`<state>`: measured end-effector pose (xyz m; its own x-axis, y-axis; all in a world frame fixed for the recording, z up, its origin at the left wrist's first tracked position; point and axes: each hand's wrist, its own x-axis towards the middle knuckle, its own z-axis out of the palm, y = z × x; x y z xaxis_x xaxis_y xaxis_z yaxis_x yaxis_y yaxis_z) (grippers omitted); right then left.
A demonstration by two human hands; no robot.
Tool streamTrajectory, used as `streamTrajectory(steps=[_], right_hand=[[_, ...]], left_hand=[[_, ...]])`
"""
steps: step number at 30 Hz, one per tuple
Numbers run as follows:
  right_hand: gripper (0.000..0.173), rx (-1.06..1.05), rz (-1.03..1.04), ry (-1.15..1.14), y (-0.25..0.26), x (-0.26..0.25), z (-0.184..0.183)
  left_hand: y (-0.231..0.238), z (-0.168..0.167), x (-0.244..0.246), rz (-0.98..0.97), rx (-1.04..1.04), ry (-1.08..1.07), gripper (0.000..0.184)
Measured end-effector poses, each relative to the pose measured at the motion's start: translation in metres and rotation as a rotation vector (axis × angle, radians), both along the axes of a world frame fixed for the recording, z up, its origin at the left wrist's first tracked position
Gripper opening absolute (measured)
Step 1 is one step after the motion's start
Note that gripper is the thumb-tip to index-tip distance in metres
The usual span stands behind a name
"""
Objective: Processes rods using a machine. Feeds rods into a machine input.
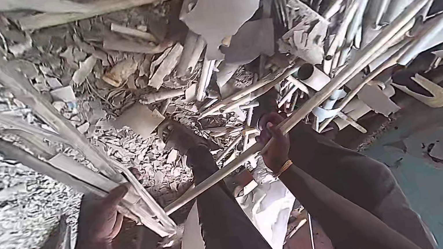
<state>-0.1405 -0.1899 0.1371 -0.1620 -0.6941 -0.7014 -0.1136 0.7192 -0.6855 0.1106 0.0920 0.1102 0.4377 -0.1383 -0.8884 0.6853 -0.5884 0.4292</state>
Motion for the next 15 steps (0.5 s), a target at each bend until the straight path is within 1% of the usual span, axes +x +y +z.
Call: streamTrajectory(steps=[1, 2, 3, 4, 6, 7, 8, 10, 11, 12, 13, 15], right_hand=[[0.031, 0.025, -0.047, 0.033, -0.002, -0.002, 0.002], [0.037, 0.063, -0.090, 0.064, -0.005, -0.009, 0.000], [0.038, 0.103, -0.124, 0.096, -0.010, -0.018, -0.006], [0.035, 0.141, -0.144, 0.118, -0.015, -0.027, -0.016], [0.028, 0.203, -0.186, 0.137, -0.026, -0.047, -0.039], [0.028, 0.219, -0.207, 0.143, -0.033, -0.056, -0.050], [0.030, 0.228, -0.208, 0.148, -0.041, -0.062, -0.059], [0.033, 0.262, -0.117, 0.125, -0.056, -0.069, -0.068], [0.032, 0.286, -0.052, 0.131, -0.062, -0.068, -0.069], [0.024, 0.309, 0.006, 0.151, -0.067, -0.063, -0.070], [0.019, 0.322, 0.063, 0.169, -0.072, -0.057, -0.071], [0.019, 0.324, 0.111, 0.143, -0.076, -0.052, -0.081]], left_hand=[[-0.021, 0.017, 0.007, -0.125, 0.030, -0.051, 0.057], [-0.047, 0.031, 0.014, -0.312, 0.085, -0.073, 0.060], [-0.079, 0.041, 0.016, -0.503, 0.120, -0.079, 0.058], [-0.114, 0.043, 0.013, -0.691, 0.102, -0.098, 0.052], [-0.186, 0.034, -0.007, -1.002, 0.006, -0.057, 0.033], [-0.220, 0.022, -0.024, -1.132, -0.039, -0.036, 0.029], [-0.252, 0.009, -0.043, -1.239, -0.070, -0.011, 0.032], [-0.307, -0.018, -0.085, -1.384, -0.108, 0.075, 0.036], [-0.326, -0.033, -0.104, -1.403, -0.128, 0.114, 0.037], [-0.342, -0.045, -0.120, -1.390, -0.155, 0.144, 0.039], [-0.354, -0.058, -0.133, -1.366, -0.177, 0.143, 0.047], [-0.366, -0.080, -0.152, -1.317, -0.205, 0.098, 0.075]])
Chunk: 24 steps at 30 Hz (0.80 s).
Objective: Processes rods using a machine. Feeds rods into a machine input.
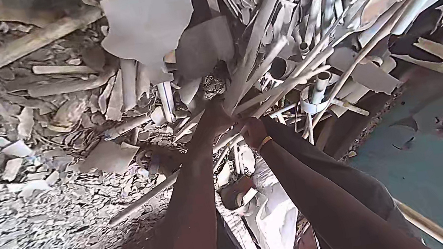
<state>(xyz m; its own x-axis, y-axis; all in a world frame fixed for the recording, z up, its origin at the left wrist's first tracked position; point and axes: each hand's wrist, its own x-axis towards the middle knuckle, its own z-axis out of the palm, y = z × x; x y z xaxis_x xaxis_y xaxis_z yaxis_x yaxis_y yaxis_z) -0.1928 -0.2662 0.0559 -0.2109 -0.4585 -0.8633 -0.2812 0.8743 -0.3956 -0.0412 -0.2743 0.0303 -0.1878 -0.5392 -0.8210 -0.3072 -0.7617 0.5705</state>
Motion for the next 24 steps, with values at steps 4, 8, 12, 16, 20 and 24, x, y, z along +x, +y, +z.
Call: streamTrajectory(steps=[4, 8, 12, 16, 20, 24], right_hand=[[0.022, -0.011, -0.060, -0.089, -0.003, -0.012, -0.037], [0.028, 0.067, -0.128, -0.113, 0.002, -0.006, -0.017], [0.034, 0.091, -0.242, -0.146, 0.005, 0.014, 0.033], [0.043, 0.150, -0.293, -0.154, -0.004, 0.053, 0.082], [0.038, 0.235, -0.259, -0.144, -0.007, 0.096, 0.123], [0.045, 0.297, -0.262, -0.251, 0.016, 0.113, 0.158]], left_hand=[[0.005, -0.027, -0.006, -0.005, 0.014, 0.035, 0.083], [0.029, -0.028, 0.001, 0.035, 0.139, 0.036, 0.056], [0.041, 0.020, 0.026, 0.143, 0.186, 0.057, 0.066], [0.033, 0.071, 0.049, 0.293, 0.262, 0.097, 0.064], [0.036, 0.117, 0.067, 0.428, 0.204, 0.121, 0.060], [0.063, 0.161, 0.088, 0.474, 0.231, 0.170, 0.101]])
